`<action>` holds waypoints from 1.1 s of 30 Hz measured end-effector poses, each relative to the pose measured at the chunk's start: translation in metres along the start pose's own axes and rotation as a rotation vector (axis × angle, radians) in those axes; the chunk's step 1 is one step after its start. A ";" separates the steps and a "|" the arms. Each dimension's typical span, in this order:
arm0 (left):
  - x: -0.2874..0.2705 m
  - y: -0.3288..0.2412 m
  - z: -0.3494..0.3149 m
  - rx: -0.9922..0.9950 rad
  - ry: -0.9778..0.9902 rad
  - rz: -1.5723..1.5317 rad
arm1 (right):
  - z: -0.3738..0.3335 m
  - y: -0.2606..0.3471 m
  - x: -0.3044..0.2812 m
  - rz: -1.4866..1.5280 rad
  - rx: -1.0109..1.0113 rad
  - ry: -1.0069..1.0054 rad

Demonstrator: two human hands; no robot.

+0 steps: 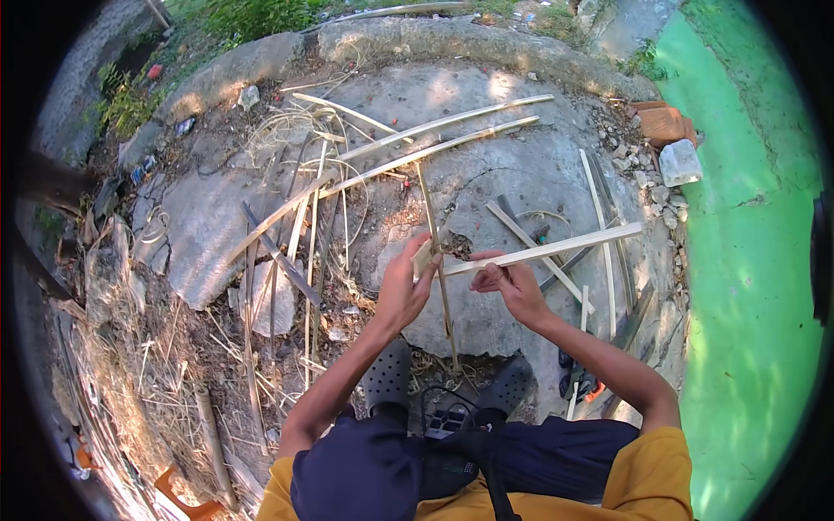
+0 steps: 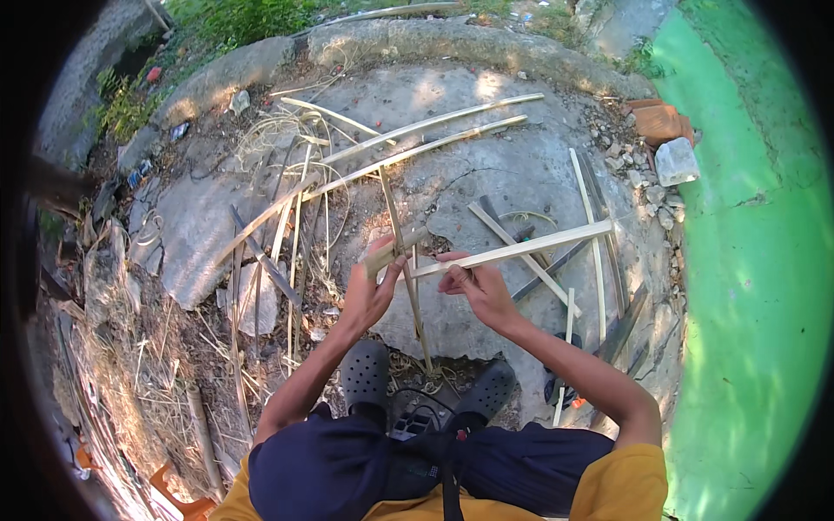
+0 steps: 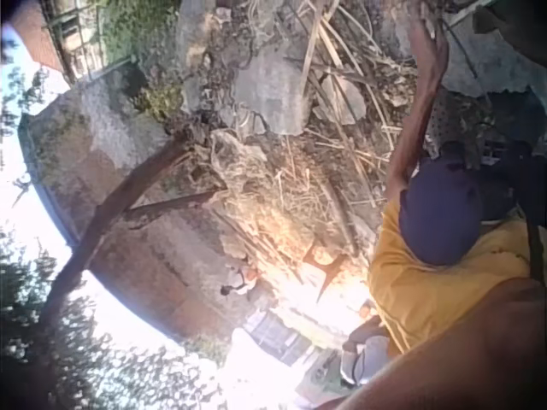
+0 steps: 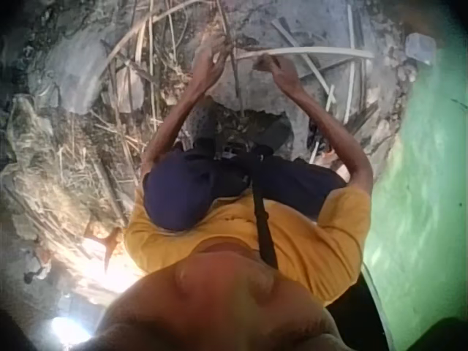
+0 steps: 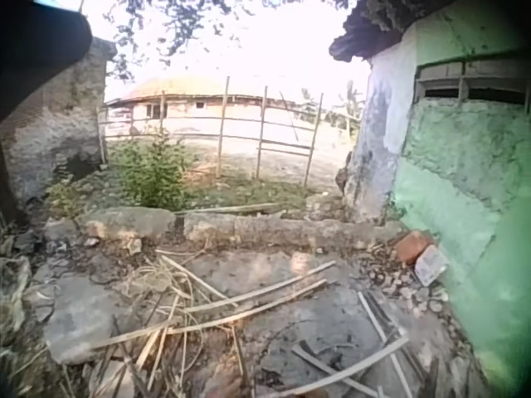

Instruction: The person aligns bamboo strips to form a cross-shaped structure and uses a small blade to notch and trim the wood strips by hand.

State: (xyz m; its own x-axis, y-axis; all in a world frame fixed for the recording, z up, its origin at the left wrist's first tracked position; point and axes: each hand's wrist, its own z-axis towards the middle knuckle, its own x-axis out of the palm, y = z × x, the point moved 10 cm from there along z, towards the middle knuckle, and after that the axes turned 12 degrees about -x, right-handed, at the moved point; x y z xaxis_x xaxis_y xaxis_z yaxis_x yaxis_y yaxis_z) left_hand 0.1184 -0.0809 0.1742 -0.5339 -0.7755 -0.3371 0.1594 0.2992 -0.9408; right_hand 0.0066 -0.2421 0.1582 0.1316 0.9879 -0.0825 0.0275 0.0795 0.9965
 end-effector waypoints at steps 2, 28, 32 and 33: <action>-0.010 -0.014 0.000 0.020 -0.003 0.000 | 0.000 0.033 -0.016 -0.159 -0.078 -0.049; -0.068 0.009 -0.018 -0.160 0.023 -0.256 | -0.083 -0.016 -0.001 -0.975 -0.122 0.450; -0.060 0.026 -0.022 -0.174 -0.023 -0.063 | -0.075 -0.017 0.025 -0.971 -0.192 0.462; -0.055 0.024 -0.022 -0.175 -0.016 -0.066 | -0.074 -0.019 0.028 -0.967 -0.212 0.451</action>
State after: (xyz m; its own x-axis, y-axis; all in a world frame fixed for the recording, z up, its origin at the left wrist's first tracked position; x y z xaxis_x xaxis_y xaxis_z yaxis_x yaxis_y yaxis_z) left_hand 0.1332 -0.0184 0.1713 -0.5249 -0.8051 -0.2762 -0.0231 0.3379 -0.9409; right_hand -0.0637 -0.2064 0.1385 -0.2305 0.4494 -0.8631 -0.2534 0.8286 0.4992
